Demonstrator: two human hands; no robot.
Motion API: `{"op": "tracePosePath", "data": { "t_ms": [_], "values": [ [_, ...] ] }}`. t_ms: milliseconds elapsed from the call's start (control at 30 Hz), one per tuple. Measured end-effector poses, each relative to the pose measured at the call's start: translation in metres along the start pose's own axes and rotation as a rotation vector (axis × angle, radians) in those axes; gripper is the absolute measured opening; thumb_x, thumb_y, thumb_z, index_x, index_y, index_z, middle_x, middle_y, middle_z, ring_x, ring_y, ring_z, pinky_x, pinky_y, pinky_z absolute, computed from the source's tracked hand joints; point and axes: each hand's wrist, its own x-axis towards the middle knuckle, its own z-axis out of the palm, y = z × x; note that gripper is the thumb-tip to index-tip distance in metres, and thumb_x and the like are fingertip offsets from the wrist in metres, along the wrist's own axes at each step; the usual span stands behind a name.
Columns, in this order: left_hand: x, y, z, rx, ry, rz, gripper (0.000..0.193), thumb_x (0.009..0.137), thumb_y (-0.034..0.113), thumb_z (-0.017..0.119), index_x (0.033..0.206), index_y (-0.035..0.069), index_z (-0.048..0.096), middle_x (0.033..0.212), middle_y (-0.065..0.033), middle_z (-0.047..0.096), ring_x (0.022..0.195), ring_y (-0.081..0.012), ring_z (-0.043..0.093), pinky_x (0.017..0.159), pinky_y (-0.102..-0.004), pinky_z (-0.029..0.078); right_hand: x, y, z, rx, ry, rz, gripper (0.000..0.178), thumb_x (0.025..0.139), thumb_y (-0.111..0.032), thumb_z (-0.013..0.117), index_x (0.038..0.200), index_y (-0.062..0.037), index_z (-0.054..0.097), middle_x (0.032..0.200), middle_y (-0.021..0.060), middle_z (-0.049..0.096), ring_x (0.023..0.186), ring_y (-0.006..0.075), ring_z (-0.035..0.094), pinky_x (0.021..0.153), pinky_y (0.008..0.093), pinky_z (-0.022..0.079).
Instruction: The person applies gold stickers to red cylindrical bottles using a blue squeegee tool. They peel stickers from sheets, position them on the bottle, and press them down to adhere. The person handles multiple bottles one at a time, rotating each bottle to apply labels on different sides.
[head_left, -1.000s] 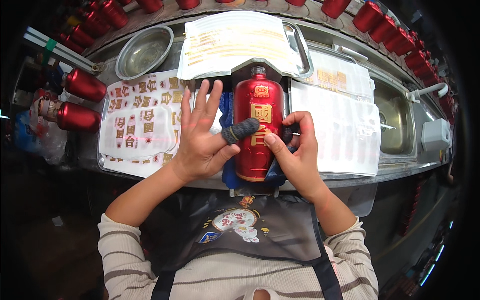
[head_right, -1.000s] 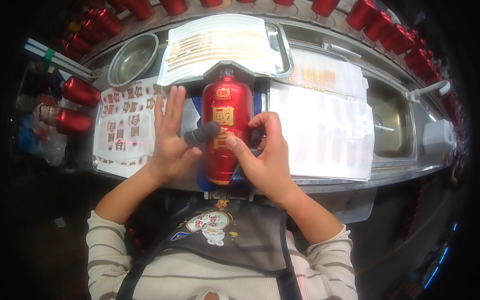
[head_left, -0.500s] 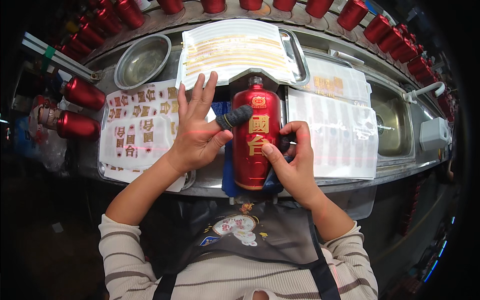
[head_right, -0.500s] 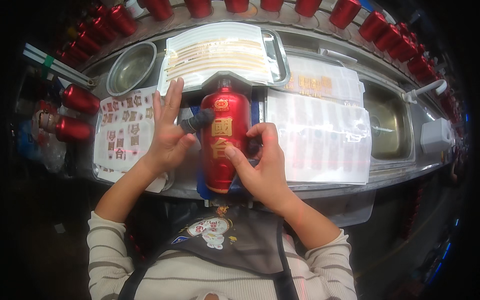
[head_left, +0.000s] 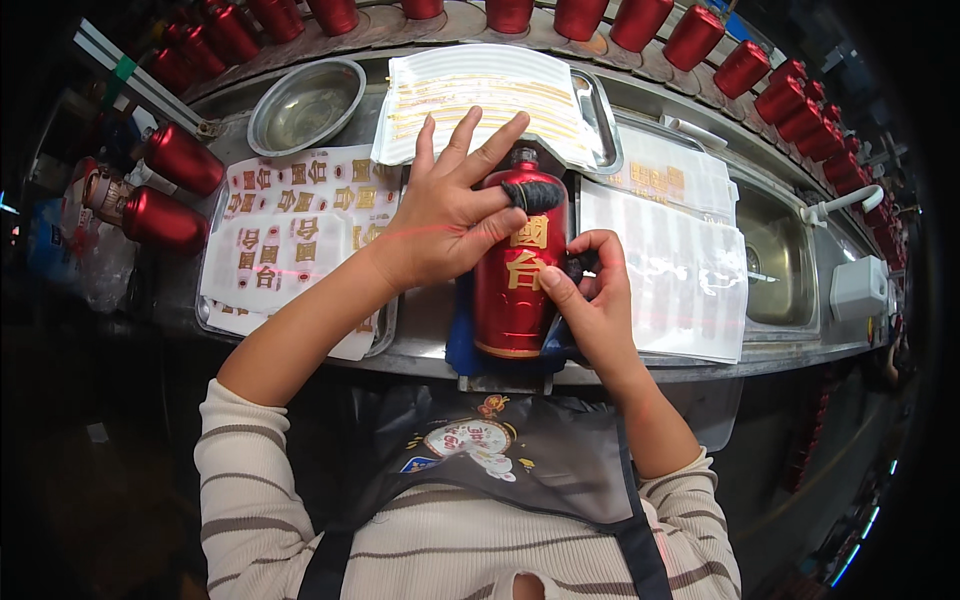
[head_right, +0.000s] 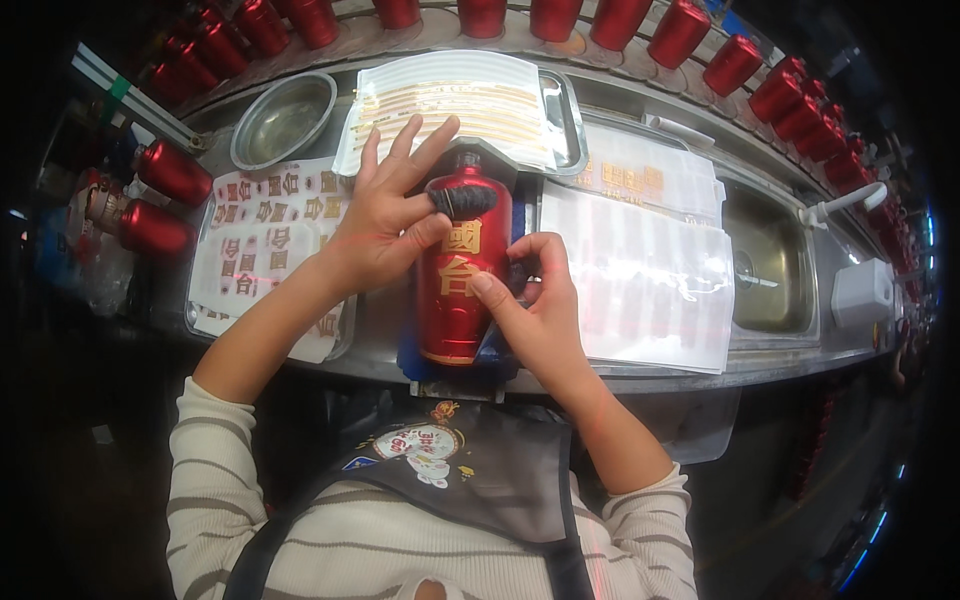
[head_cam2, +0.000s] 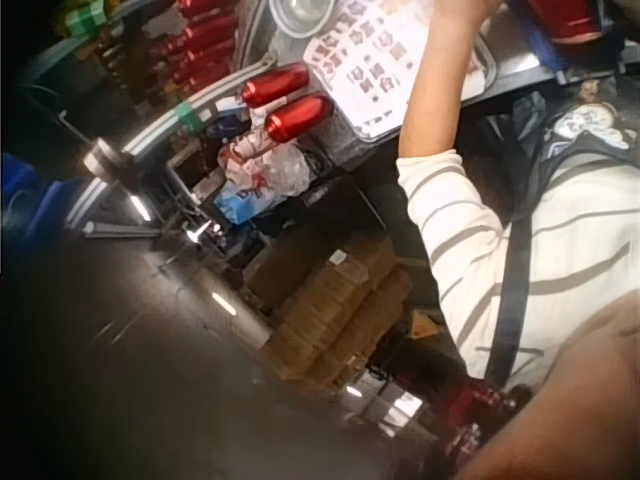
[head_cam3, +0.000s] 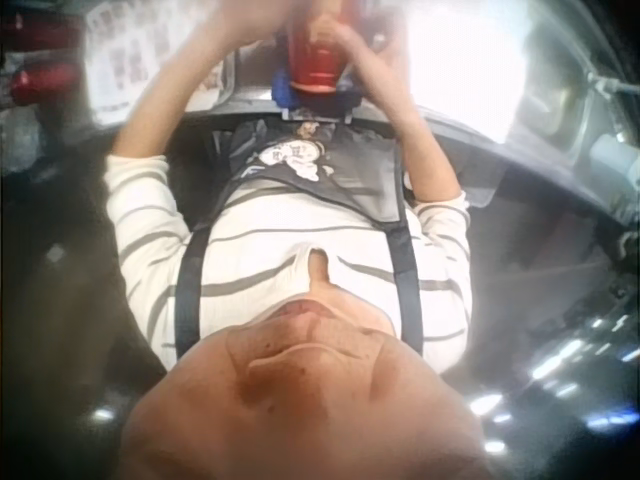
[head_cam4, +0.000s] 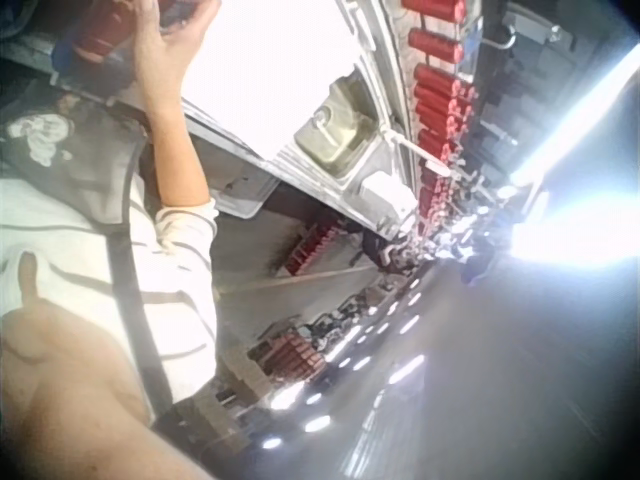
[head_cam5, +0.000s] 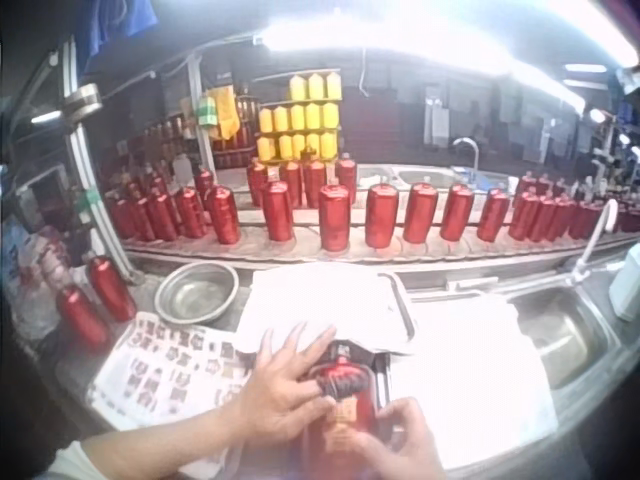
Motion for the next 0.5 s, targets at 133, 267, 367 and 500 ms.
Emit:
{"op": "tracePosePath", "data": {
  "t_ms": [133,267,367,500],
  "values": [
    [-0.016,0.015,-0.007,0.12,-0.043,0.03,0.029,0.095,0.044,0.058,0.099,0.02,0.076,0.161,-0.0035,0.033,0.145,-0.0533,0.02,0.108,-0.0767,0.006,0.008,0.006,-0.018,0.297,0.039,0.169,0.022,0.094,-0.018,0.066,0.109,-0.0031,0.06,0.091,0.0009,0.06,0.081,0.0041,0.055,0.075,0.0198,0.044],
    [-0.031,0.031,-0.006,0.13,-0.054,0.062,0.027,0.094,0.044,0.06,0.098,0.022,0.075,0.161,-0.0038,0.033,0.144,-0.0538,0.022,0.107,-0.0777,0.008,0.011,0.002,-0.04,0.469,0.047,0.24,0.023,0.089,-0.01,0.063,0.111,-0.0021,0.061,0.093,0.0021,0.061,0.084,0.0073,0.058,0.079,0.0203,0.047],
    [-0.051,0.043,0.0,0.15,-0.075,0.068,0.024,0.091,0.04,0.063,0.099,0.021,0.076,0.161,-0.0085,0.032,0.144,-0.0541,0.022,0.108,-0.0762,0.008,0.017,-0.012,-0.027,0.255,0.095,-0.085,0.034,0.084,0.003,0.064,0.117,-0.0015,0.058,0.097,0.0044,0.062,0.087,0.0103,0.062,0.081,0.0241,0.051],
    [-0.088,0.06,0.012,-0.041,0.016,-0.051,0.027,0.09,0.034,0.065,0.112,0.023,0.076,0.161,-0.0158,0.029,0.146,-0.0531,0.019,0.11,-0.0725,0.003,0.04,-0.043,0.006,-0.579,0.141,-0.893,0.033,0.079,0.009,0.065,0.108,-0.0057,0.062,0.091,0.009,0.062,0.081,0.0218,0.063,0.079,0.0309,0.051]
  ]
}}
